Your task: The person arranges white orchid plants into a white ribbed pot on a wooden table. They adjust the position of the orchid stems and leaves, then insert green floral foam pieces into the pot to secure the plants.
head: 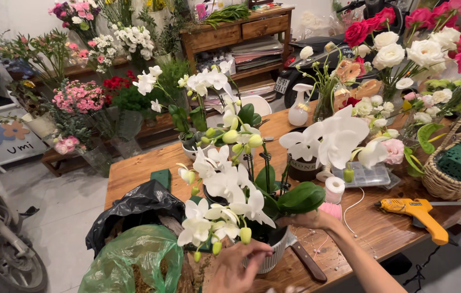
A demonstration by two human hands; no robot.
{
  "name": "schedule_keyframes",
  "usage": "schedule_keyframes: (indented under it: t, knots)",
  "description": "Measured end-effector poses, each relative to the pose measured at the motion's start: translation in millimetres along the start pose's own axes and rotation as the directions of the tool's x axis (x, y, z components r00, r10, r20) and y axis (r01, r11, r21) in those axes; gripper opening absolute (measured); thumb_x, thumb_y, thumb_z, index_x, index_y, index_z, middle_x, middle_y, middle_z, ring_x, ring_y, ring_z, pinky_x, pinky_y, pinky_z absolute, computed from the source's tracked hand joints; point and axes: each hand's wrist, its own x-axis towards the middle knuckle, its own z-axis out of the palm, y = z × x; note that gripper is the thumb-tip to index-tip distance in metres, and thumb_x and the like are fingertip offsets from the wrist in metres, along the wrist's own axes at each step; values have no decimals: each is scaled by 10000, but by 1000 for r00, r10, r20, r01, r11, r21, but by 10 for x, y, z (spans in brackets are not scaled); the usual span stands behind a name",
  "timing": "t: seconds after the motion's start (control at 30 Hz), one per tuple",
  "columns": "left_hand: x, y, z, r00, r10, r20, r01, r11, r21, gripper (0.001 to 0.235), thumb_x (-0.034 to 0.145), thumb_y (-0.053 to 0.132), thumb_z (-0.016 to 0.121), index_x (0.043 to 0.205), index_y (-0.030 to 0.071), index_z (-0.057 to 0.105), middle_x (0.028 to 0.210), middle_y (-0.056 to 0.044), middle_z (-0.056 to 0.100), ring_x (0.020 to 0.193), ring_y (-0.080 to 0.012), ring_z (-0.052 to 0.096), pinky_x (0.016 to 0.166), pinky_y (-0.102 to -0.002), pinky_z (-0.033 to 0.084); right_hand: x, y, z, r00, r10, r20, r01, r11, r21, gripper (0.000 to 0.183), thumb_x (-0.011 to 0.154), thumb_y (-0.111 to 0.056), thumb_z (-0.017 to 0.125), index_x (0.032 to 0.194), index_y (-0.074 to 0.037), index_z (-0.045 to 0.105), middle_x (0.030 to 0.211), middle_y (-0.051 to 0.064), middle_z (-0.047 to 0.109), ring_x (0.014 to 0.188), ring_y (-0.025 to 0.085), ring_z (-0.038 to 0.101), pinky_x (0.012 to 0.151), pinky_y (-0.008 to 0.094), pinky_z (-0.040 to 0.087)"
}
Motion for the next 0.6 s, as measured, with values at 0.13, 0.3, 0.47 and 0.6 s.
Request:
schedule_keyframes:
  t: [0.13, 0.3, 0.47, 0.6]
  knots:
    - [-38, -5, -125, 954, -298, 10, 292, 926, -241, 195, 933, 316, 551, 980, 260, 731, 988, 23, 796, 917, -154, 726, 945, -414, 571, 30, 161, -4, 996, -64, 68, 65, 998, -11, 207, 851, -233, 765, 1003, -139, 661, 883, -11, 690, 749, 138, 602, 681, 286, 554]
    - [6, -750, -66, 906, -288, -310, -50, 654, -754, 243, 842, 19, 563, 821, -99, 775, 734, -248, 802, 630, -308, 746, 583, -394, 578, -39, -16, -30, 990, 70, 125, -72, 997, 6, 301, 847, -359, 732, 1036, -124, 726, 945, 37, 800, 720, 164, 722, 663, 301, 653]
    - [-31, -896, 96, 778, -614, -134, 356, 607, -710, 414, 842, 149, 742, 1241, 62, 675, 1187, -78, 776, 1127, -206, 691, 1049, -337, 578, -32, 43, -24, 969, 213, 124, -226, 969, 100, 638, 763, -425, 766, 1304, -119, 622, 1325, 117, 688, 1240, 285, 666, 1011, 426, 618]
    - [23, -799, 185, 875, -440, -204, 284, 806, -520, 596, 741, 397, 787, 1277, 166, 666, 1256, -18, 681, 891, -134, 597, 825, -277, 530, -32, -6, 4, 989, 125, 77, -135, 981, 142, 654, 750, -381, 801, 1322, -123, 617, 1366, 70, 662, 1269, 227, 619, 1091, 387, 522]
